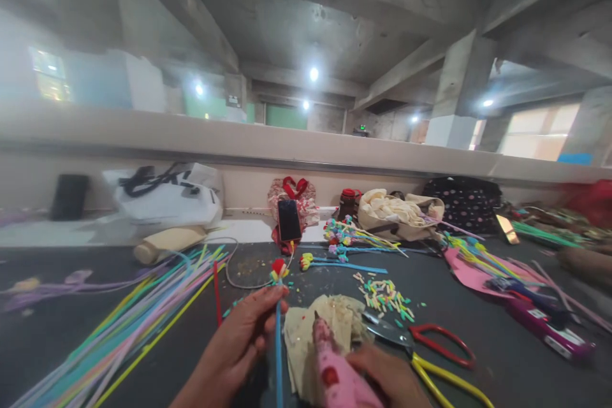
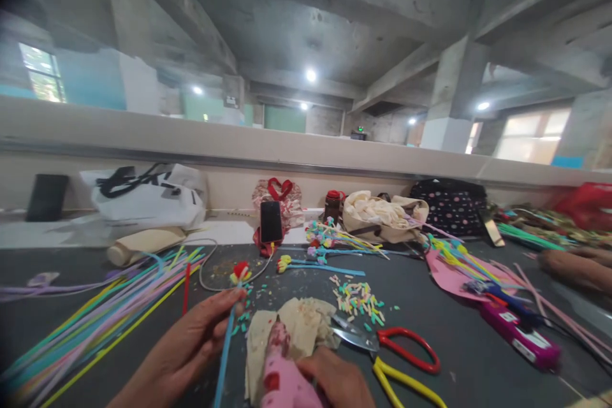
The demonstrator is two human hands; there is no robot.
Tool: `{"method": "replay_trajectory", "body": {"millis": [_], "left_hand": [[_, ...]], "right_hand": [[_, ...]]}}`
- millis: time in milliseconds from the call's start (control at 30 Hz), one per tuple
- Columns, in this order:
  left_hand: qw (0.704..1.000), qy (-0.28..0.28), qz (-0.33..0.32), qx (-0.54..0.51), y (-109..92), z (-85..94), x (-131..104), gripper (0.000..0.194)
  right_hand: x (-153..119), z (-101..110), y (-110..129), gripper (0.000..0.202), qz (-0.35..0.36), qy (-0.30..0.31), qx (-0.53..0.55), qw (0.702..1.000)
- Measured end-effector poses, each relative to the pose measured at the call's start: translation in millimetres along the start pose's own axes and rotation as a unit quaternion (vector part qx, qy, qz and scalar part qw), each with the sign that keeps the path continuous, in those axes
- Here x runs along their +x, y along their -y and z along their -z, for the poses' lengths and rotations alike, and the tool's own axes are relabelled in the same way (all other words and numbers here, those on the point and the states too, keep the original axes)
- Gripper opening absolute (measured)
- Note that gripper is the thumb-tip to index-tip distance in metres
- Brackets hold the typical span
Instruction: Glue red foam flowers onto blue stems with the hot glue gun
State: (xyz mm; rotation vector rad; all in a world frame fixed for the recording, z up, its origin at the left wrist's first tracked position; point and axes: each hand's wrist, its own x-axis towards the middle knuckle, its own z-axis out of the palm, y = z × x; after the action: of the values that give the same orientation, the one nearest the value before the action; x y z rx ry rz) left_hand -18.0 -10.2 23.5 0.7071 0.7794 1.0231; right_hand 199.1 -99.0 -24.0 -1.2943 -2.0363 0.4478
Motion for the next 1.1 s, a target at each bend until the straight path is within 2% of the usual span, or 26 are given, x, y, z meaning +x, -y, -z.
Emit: {"method": "replay_trajectory", "body": {"millis": [67, 133, 233, 333, 367, 400, 433, 500, 533, 600, 667, 767, 933, 1100], "left_hand": [[0.999, -0.002, 0.018, -0.036, -0.4, 0.1, -0.9, 0.018], [0.999, -0.01, 0.025, -0.041, 1.1, -2.1, -2.6, 0.016], [0.999, -0.023, 0.035, -0.022, 5.0, -6.6, -4.8, 0.013], [0.999, -0.027, 0.038, -0.01, 8.4, -9.1, -5.4, 0.017], [0.999, -0.021, 0.039, -0.006, 9.2, -9.6, -5.5, 0.018], [0.999, -0.013, 0.04, -0.003, 9.8, -10.0, -5.7, 0.019], [0.999, -0.004, 0.042, 0.001, 10.2, -10.5, -6.1, 0.02], [0.999, 0.011, 0.05, 0.01, 10.7, -11.9, -7.1, 0.022], [0.998, 0.018, 0.053, 0.016, 10.9, -12.6, -7.5, 0.023], [0.997, 0.026, 0.056, 0.034, 11.2, -13.9, -8.1, 0.024], [0.997, 0.042, 0.047, 0.055, 11.6, -14.7, -8.0, 0.023], [0.995, 0.037, 0.042, 0.078, 12.1, -14.5, -7.6, 0.025], [0.993, 0.053, 0.039, 0.102, 12.7, -12.9, -7.8, 0.027], [0.993, 0.059, 0.044, 0.097, 12.4, -12.5, -7.1, 0.025]], "right_hand": [[7.2, -8.1, -7.4, 0.039, 0.053, 0.02, -0.122, 0.991], [11.7, -18.9, -12.8, 0.046, 0.074, 0.003, -0.204, 0.976], [12.4, -27.5, -11.1, 0.047, 0.082, -0.018, -0.241, 0.967], [11.2, -11.0, 0.2, 0.03, 0.089, -0.045, -0.212, 0.972], [12.2, 0.6, 3.3, 0.021, 0.078, -0.049, -0.185, 0.978], [14.7, 14.2, 4.7, 0.021, 0.069, -0.028, -0.158, 0.985], [19.0, 28.8, 3.9, 0.023, 0.028, -0.02, -0.156, 0.987], [33.0, 56.4, -4.3, 0.025, -0.039, -0.006, -0.211, 0.977], [42.1, 67.4, -11.1, 0.026, -0.077, 0.006, -0.26, 0.963], [61.8, 80.7, -26.5, 0.025, -0.107, 0.016, -0.289, 0.951], [79.7, 82.4, -40.6, 0.022, -0.125, 0.035, -0.303, 0.944], [97.7, 70.9, -54.8, 0.015, -0.16, 0.078, -0.315, 0.932], [108.0, 50.5, -67.1, 0.017, -0.227, 0.121, -0.309, 0.916], [111.2, 58.1, -73.2, 0.017, -0.253, 0.106, -0.215, 0.937]]}}
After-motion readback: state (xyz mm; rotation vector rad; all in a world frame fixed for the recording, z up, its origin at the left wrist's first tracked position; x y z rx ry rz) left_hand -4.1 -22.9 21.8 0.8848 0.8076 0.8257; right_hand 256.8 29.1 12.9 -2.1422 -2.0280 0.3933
